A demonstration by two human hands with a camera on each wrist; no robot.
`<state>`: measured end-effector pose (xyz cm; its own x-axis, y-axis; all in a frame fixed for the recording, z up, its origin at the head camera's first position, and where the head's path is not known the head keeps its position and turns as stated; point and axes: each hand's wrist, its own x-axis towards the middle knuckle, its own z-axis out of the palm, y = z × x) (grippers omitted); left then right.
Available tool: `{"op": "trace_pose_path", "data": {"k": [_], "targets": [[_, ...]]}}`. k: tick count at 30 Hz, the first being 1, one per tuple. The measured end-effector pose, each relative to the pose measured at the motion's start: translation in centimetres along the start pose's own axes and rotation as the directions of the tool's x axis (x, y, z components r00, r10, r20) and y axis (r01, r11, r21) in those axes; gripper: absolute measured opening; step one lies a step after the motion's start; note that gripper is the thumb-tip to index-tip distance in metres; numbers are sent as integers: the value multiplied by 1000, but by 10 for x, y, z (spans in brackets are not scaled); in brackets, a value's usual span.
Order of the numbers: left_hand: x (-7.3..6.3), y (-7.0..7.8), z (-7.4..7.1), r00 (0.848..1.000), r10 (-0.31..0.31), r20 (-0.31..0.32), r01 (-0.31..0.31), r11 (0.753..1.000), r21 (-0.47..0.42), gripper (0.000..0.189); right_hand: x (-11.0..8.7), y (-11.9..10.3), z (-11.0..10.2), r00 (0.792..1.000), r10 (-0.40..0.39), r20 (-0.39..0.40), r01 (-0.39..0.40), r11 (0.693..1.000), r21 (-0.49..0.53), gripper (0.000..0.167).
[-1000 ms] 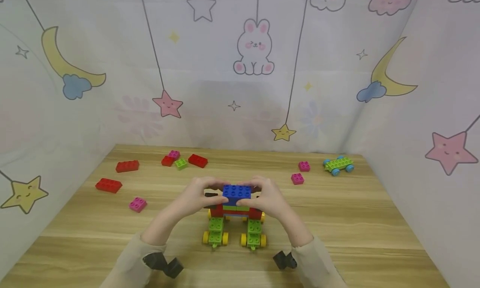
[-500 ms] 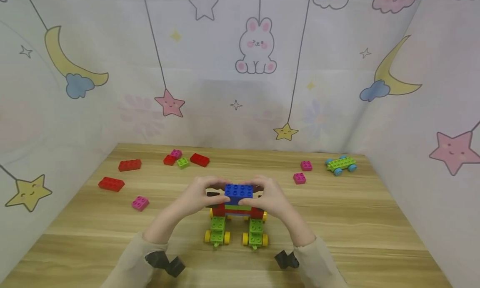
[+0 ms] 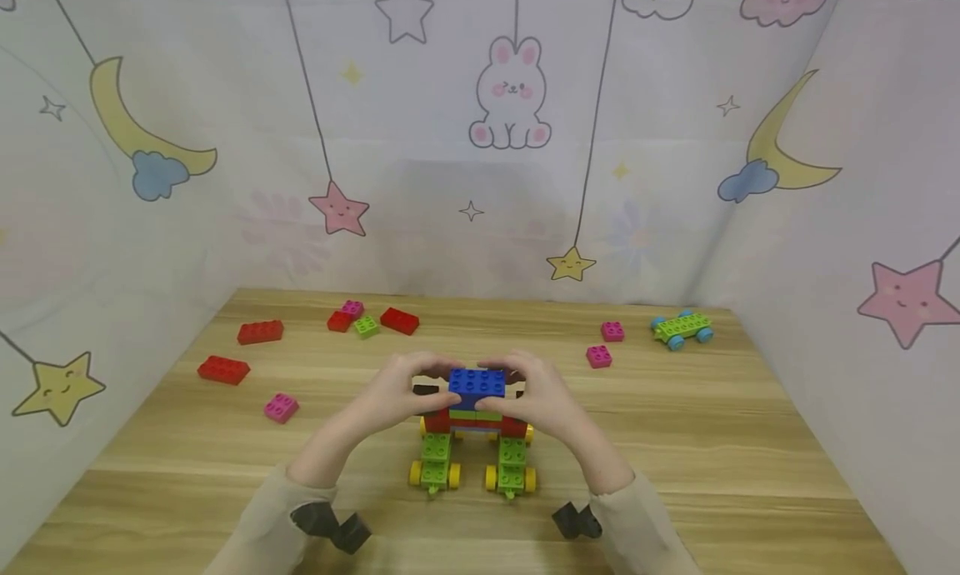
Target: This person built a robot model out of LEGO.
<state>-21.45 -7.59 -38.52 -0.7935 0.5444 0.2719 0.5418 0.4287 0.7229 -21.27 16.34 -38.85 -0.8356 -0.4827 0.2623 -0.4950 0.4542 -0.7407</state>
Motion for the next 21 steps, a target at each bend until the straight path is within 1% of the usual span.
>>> {"op": "trace_pose_path", "data": {"k": [6,13,18,21], "targets": [[-1,0,-1,1000,30,-4,-30,999,16,39,0,2,1,1000,-8,3,8,1000,10,40],[2,-1,0,999,54,7,-54,998,15,42,-1,1,-1,999,38,4,-38,999,-5,39],[2,-2,-5,997,71,28,-71,997,21,46,-1,1,-1,999,48,6,-48,999,-17,39],[0,-2,-11,995,91,34,-92,994,50,46,0,1,0,999,45,7,-45,999,-8,39]]}}
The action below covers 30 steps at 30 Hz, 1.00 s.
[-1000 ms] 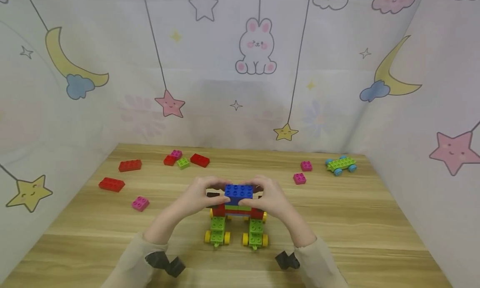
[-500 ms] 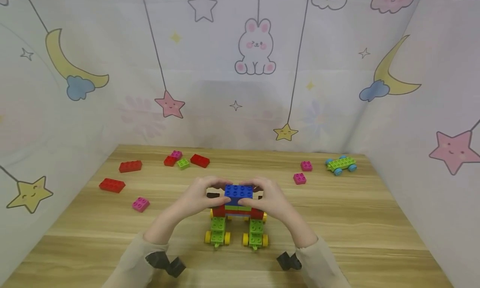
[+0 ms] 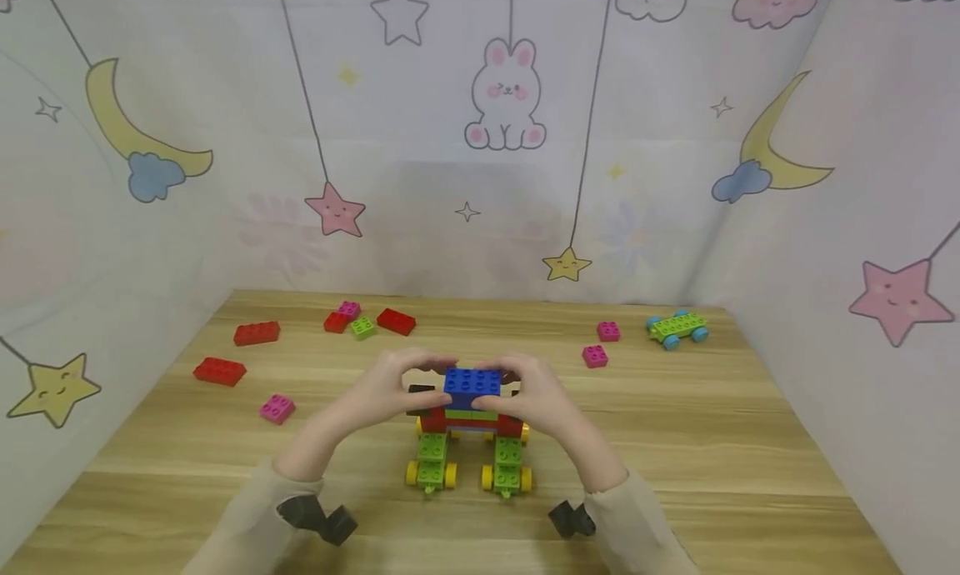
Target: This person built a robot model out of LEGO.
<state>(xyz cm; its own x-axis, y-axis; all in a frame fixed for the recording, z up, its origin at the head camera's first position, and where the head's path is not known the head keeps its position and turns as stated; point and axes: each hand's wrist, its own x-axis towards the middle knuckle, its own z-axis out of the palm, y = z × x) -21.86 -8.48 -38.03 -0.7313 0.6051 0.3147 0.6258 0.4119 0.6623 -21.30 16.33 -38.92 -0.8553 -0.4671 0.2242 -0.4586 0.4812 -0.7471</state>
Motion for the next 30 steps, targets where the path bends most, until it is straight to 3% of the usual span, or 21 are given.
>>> {"op": "trace_pose_path", "data": {"k": [5,9,14,20,26,30], "targets": [[-9,-7,-14,998,40,-56,-34,995,89,42,1,-2,1,1000,9,5,-9,1000,17,39],[-19,-18,-29,988,34,-149,-10,987,163,37,1,-3,2,1000,30,5,-30,999,11,39],[-38,-39,-48,972,-35,-231,81,977,195,34,0,-2,1,999,40,1,-40,999,13,39],[-69,-63,-70,954,-127,-273,194,952,236,38,-1,-1,2,1000,31,-1,-31,999,17,38],[-97,-83,-95,919,-227,-322,319,910,267,42,-1,-2,2,999,33,-4,-33,999,16,38],[-112,-96,-108,906,-257,-337,354,895,270,45,-1,-3,2,999,33,-6,-33,999,11,38]]}}
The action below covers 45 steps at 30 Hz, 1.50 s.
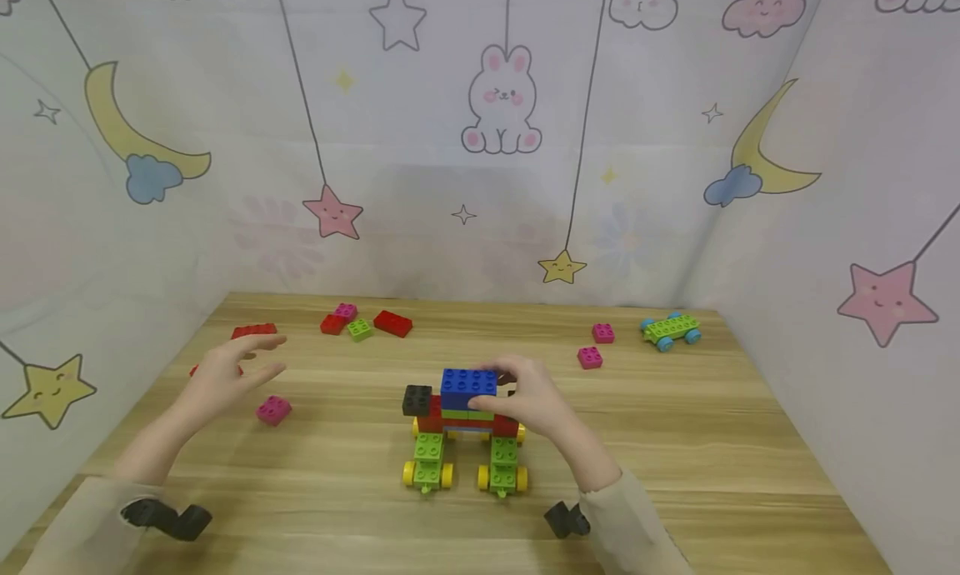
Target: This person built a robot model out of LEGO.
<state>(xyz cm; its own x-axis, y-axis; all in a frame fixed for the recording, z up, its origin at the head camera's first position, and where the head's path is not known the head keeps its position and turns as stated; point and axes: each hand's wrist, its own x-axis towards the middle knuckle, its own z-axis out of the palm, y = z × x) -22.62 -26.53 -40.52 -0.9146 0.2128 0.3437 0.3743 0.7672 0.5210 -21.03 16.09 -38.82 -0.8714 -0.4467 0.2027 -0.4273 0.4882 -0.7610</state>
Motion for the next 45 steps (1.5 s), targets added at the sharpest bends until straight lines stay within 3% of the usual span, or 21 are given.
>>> {"op": "trace_pose_path", "data": {"k": [9,14,19,25,34,45], "targets": [[-12,-45,-15,997,-69,29,68,997,49,51,0,1,-1,1000,-5,-1,5,1000,-3,38],[-12,-65,-22,989,-130,74,125,990,59,55,0,1,0,1000,-3,5,3,1000,5,39],[-9,-84,-29,984,-137,118,131,990,58,57,1,1,1,1000,-4,14,4,1000,16,39],[-9,-101,-35,973,-149,175,144,989,40,66,0,1,1,1000,0,14,0,1000,20,39],[-13,-119,-31,971,-127,205,123,992,34,70,0,2,1,1000,-19,9,19,1000,18,39],[-8,-135,-20,975,-106,195,103,994,25,68,0,5,0,1000,-27,5,27,999,25,38]]}}
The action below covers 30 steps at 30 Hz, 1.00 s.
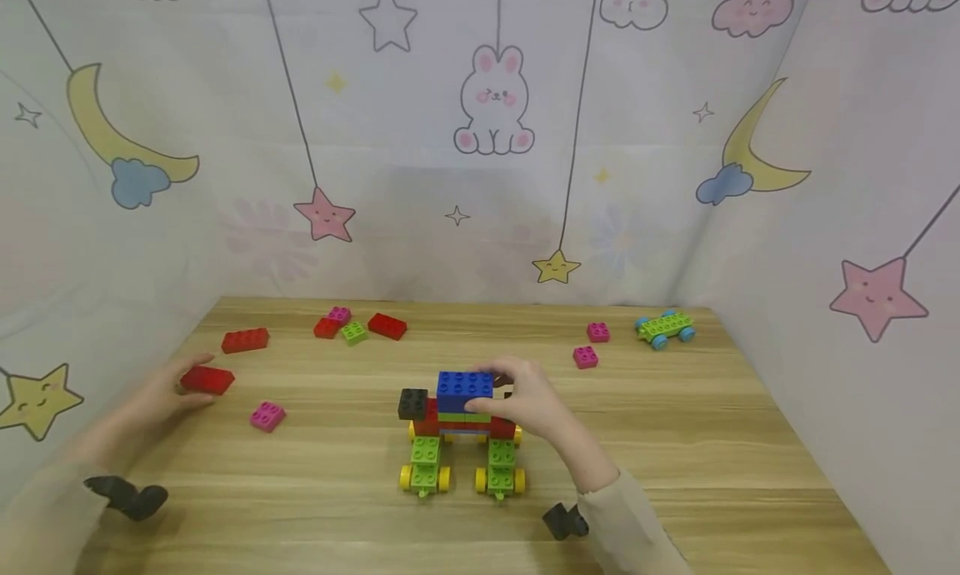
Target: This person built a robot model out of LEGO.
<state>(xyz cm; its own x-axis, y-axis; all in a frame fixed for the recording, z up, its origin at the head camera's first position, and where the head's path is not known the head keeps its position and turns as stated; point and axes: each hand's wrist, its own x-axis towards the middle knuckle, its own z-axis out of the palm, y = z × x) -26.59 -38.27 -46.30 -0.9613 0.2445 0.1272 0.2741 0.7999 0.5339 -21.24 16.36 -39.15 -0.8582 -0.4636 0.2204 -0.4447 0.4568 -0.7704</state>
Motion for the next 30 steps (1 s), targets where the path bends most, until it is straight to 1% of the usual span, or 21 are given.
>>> {"op": "trace_pose_path", "data": {"k": [6,14,17,25,28,30], "targets": [[2,0,4,1000,6,-19,-4,997,74,67,0,-1,0,1000,5,-1,-5,1000,0,38],[3,-1,5,999,-37,6,36,993,111,62,1,0,0,1000,9,-2,-9,1000,6,39],[3,-2,5,999,-47,7,45,992,117,59,1,0,0,1000,11,-5,-11,1000,8,38],[3,-5,7,999,-36,-28,39,990,134,50,1,2,1,1000,11,-10,-11,1000,19,38],[2,-5,8,998,-43,-37,47,991,126,49,1,2,1,1000,9,-10,-9,1000,19,38],[2,-6,8,998,-60,-36,63,992,108,49,1,3,1,1000,11,-8,-10,1000,20,38]]}}
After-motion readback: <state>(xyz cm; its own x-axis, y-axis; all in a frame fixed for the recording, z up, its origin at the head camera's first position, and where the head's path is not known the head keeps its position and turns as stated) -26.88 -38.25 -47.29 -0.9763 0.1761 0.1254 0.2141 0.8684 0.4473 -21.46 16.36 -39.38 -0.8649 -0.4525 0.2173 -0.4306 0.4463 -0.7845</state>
